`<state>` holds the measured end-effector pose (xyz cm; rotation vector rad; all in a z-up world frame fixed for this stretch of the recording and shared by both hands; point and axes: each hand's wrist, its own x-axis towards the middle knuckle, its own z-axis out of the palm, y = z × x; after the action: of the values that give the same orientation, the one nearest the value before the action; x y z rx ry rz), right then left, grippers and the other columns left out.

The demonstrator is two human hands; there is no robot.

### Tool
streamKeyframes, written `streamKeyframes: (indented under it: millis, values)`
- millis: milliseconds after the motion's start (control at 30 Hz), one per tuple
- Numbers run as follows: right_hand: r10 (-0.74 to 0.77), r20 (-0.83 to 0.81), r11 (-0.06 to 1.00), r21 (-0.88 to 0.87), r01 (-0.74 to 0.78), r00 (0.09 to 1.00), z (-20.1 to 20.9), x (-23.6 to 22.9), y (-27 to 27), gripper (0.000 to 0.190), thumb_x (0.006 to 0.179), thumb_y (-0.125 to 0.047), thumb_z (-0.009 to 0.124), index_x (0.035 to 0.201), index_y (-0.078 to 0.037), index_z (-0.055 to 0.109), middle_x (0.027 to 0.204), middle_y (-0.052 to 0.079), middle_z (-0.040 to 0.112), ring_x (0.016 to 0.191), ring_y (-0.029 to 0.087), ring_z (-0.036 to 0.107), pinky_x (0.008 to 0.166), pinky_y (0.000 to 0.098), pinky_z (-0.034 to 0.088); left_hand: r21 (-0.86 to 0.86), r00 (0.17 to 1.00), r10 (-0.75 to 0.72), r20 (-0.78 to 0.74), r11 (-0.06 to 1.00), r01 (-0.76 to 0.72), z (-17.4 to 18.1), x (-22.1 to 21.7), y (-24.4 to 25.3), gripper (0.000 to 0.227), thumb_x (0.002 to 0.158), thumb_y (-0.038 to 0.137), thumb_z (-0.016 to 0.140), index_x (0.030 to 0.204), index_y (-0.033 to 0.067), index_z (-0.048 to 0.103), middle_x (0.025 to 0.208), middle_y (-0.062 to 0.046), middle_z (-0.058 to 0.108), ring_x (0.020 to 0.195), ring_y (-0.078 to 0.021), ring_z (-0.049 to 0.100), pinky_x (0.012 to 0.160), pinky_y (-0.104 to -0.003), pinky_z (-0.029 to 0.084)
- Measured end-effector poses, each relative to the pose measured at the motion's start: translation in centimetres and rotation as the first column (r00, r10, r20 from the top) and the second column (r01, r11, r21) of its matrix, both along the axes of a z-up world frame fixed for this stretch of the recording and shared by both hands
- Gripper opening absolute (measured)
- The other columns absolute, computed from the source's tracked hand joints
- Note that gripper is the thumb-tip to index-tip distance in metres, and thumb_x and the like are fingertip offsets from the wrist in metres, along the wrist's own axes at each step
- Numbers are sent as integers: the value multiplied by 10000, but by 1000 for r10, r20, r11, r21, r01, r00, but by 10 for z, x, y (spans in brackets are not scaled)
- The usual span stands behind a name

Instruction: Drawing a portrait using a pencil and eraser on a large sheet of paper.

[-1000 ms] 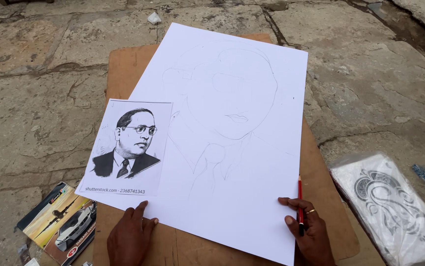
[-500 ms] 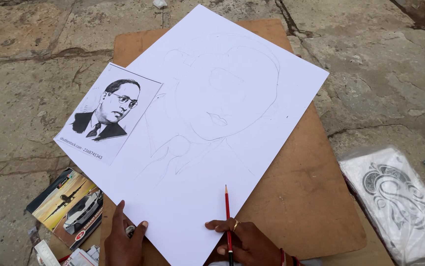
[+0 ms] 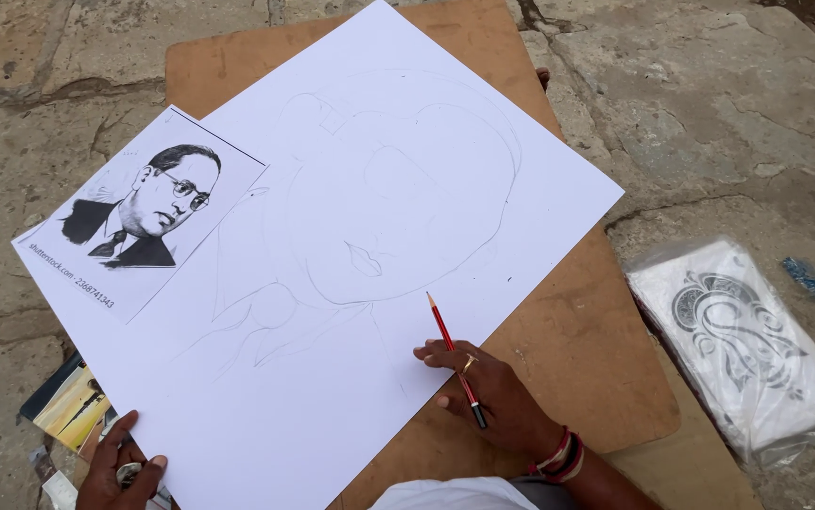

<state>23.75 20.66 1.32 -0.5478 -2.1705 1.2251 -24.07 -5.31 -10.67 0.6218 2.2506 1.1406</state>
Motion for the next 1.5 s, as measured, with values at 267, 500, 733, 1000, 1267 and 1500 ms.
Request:
streamKeyframes:
  millis: [267, 500, 733, 1000, 1267, 1500]
  values:
    - [-142, 273, 943, 329, 46, 952, -19, 0, 64, 819, 907, -574, 635, 1510, -81, 382, 1566, 110, 503, 1437, 338, 446, 1258, 535, 174, -13, 998, -24, -65, 1000, 24, -32, -36, -39, 831, 811, -76, 705, 1578, -54, 384, 721, -154, 544, 592, -236, 550, 603, -386, 489]
    - [-790, 198, 574, 573, 586, 580, -26, 121, 204, 763, 952, -385, 750, 1495, 55, 444, 1420, 329, 545, 1310, 460, 496, 1078, 541, 348, -79, 997, -69, -22, 995, 67, -29, -38, -34, 823, 836, -38, 737, 1579, -31, 382, 749, -181, 575, 613, -241, 596, 608, -396, 516]
    - [-845, 36, 461, 554, 693, 533, -21, 143, 196, 549, 1024, -287, 781, 1420, 40, 587, 1305, 303, 669, 1184, 469, 650, 987, 509, 524, -65, 987, 155, 34, 986, -153, 38, 25, -10, 819, 888, -14, 676, 1640, 59, 361, 971, -191, 563, 816, -256, 566, 638, -414, 487]
    - [-843, 108, 521, 407, 750, 527, -140, 167, 230, 442, 1131, -258, 744, 1386, 42, 543, 1239, 291, 678, 1127, 395, 684, 950, 468, 555, -62, 978, 205, -35, 976, -207, 93, 62, -7, 763, 871, 92, 693, 1573, 185, 410, 1026, -111, 650, 888, -198, 639, 766, -372, 533]
    - [-782, -105, 567, 290, 771, 615, -167, 190, 227, 376, 1116, -166, 659, 1339, 93, 503, 1320, 277, 611, 1221, 366, 623, 940, 446, 525, -82, 950, 311, -39, 946, -313, 96, 63, -5, 625, 915, 174, 675, 1517, 156, 506, 1144, -89, 689, 876, -214, 672, 760, -395, 545]
    - [-882, 186, 469, 444, 764, 433, -137, 169, 183, 374, 1184, -255, 617, 1341, 80, 559, 1187, 297, 646, 1069, 398, 648, 887, 459, 541, 84, 880, 310, -359, 950, -301, 132, 42, 44, 435, 943, 168, 657, 1358, 40, 633, 1118, -142, 703, 957, -234, 705, 814, -375, 559]
